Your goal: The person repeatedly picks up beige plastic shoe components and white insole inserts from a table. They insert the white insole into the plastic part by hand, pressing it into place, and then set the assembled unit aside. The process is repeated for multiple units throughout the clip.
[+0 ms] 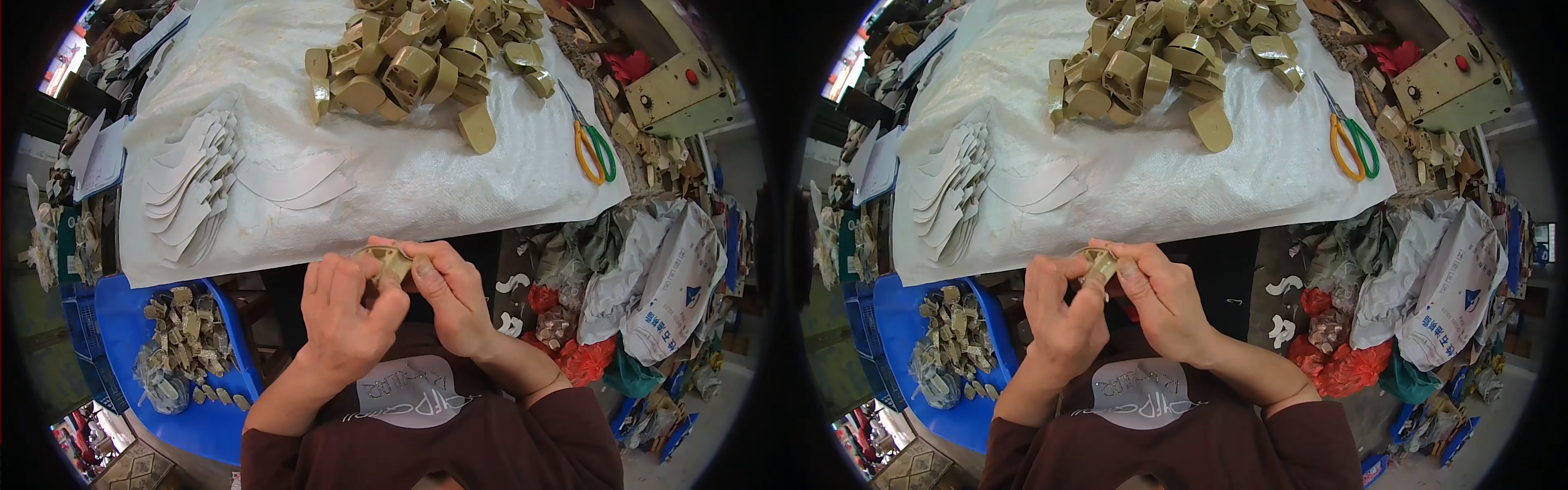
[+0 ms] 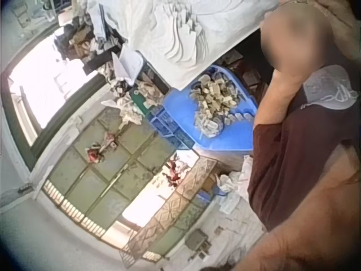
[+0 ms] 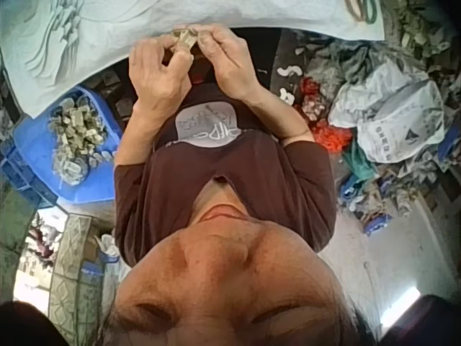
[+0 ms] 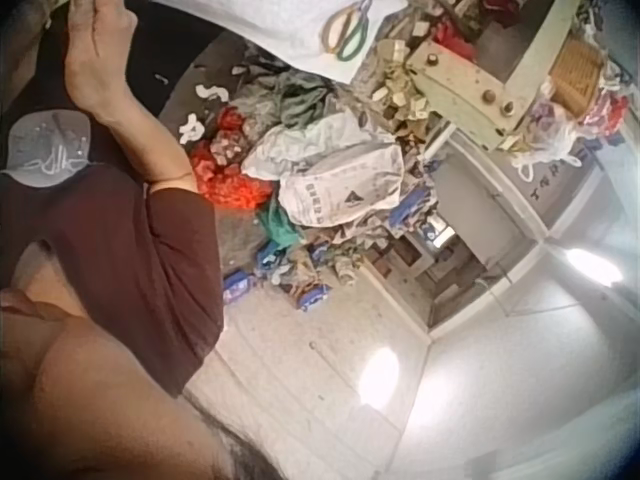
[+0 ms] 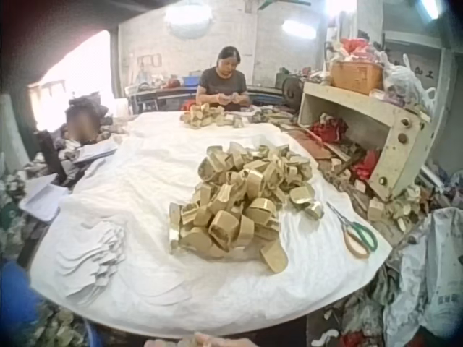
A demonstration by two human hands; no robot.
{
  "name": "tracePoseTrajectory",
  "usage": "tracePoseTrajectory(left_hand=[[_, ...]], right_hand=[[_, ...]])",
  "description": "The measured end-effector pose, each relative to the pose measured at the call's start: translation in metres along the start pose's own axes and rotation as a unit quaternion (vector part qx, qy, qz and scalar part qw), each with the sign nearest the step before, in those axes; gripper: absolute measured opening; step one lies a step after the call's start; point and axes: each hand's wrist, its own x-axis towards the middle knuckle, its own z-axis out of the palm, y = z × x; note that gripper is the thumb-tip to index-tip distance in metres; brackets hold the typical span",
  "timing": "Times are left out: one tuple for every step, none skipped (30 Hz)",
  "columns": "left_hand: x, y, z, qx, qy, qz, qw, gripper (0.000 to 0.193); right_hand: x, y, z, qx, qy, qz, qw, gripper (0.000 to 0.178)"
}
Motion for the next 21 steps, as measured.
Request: tracePoseTrajectory(left_hand=[[-0.001, -0.003, 0.0, 0.005, -0.009, -0.005, 1.0, 0.019], [-0.002, -0.005, 0.002, -0.037, 0.005, -0.022, 0.999, 0.021], [-0.005, -0.009, 0.003, -0.077, 0.019, -0.038, 0.996, 0.023], [-0.008, -0.012, 0.005, -0.117, 0.033, -0.055, 0.991, 0.025], [-0.013, -0.014, 0.004, -0.169, 0.044, -0.073, 0.982, 0.031], [-0.017, -0.016, 0.005, -0.217, 0.053, -0.091, 0.971, 0.03], [-0.016, -0.015, 0.006, -0.268, 0.062, -0.105, 0.956, 0.03], [-0.015, -0.014, 0.006, -0.319, 0.071, -0.119, 0.938, 0.03], [-0.015, -0.014, 0.006, -0.333, 0.057, -0.113, 0.934, 0.029], [-0.014, -0.013, 0.007, -0.347, 0.043, -0.106, 0.931, 0.029], [-0.013, -0.012, 0.007, -0.36, 0.029, -0.1, 0.927, 0.028], [-0.012, -0.013, 0.006, -0.336, 0.015, -0.083, 0.938, 0.028], [-0.011, -0.014, 0.004, -0.311, 0.0, -0.065, 0.948, 0.027], [-0.01, -0.015, 0.004, -0.286, -0.015, -0.046, 0.957, 0.026], [-0.01, -0.014, 0.004, -0.277, -0.011, -0.049, 0.96, 0.026], [-0.01, -0.014, 0.006, -0.268, -0.007, -0.051, 0.962, 0.025], [-0.011, -0.014, 0.007, -0.259, -0.003, -0.054, 0.964, 0.024], [-0.013, -0.014, 0.008, -0.273, 0.001, -0.078, 0.959, 0.023], [-0.016, -0.014, 0.01, -0.287, 0.006, -0.103, 0.952, 0.022], [-0.017, -0.014, 0.011, -0.301, 0.011, -0.127, 0.945, 0.021], [-0.017, -0.014, 0.01, -0.321, 0.017, -0.142, 0.936, 0.019]], right_hand=[[0.002, -0.004, -0.003, -0.02, -0.02, 0.02, 0.999, 0.038], [0.006, 0.003, -0.006, -0.033, -0.022, -0.03, 0.999, 0.041], [0.01, 0.01, -0.007, -0.045, -0.023, -0.08, 0.995, 0.045], [0.015, 0.007, -0.012, -0.033, -0.061, -0.071, 0.995, 0.046], [0.022, 0.001, -0.021, -0.02, -0.098, -0.062, 0.993, 0.047], [0.029, -0.001, -0.029, -0.007, -0.139, -0.051, 0.989, 0.049], [0.036, -0.001, -0.038, -0.019, -0.138, 0.008, 0.99, 0.045], [0.038, 0.001, -0.041, 0.036, -0.158, 0.031, 0.986, 0.044], [0.038, 0.005, -0.043, 0.092, -0.177, 0.055, 0.978, 0.044], [0.039, 0.009, -0.045, 0.149, -0.195, 0.078, 0.966, 0.046], [0.043, 0.01, -0.047, 0.151, -0.189, 0.085, 0.967, 0.052], [0.046, 0.009, -0.048, 0.116, -0.2, 0.076, 0.97, 0.052], [0.048, 0.005, -0.048, 0.081, -0.209, 0.068, 0.972, 0.053], [0.05, 0.003, -0.049, 0.045, -0.218, 0.06, 0.973, 0.053], [0.052, 0.002, -0.049, 0.039, -0.221, 0.06, 0.973, 0.053], [0.054, 0.002, -0.049, 0.032, -0.223, 0.061, 0.972, 0.053], [0.055, 0.002, -0.049, 0.026, -0.225, 0.062, 0.972, 0.053], [0.055, 0.001, -0.048, 0.022, -0.206, 0.067, 0.976, 0.052], [0.053, 0.0, -0.045, 0.018, -0.188, 0.072, 0.979, 0.052], [0.051, -0.001, -0.043, 0.015, -0.17, 0.077, 0.982, 0.051], [0.048, 0.0, -0.042, 0.046, -0.156, 0.074, 0.984, 0.05]])
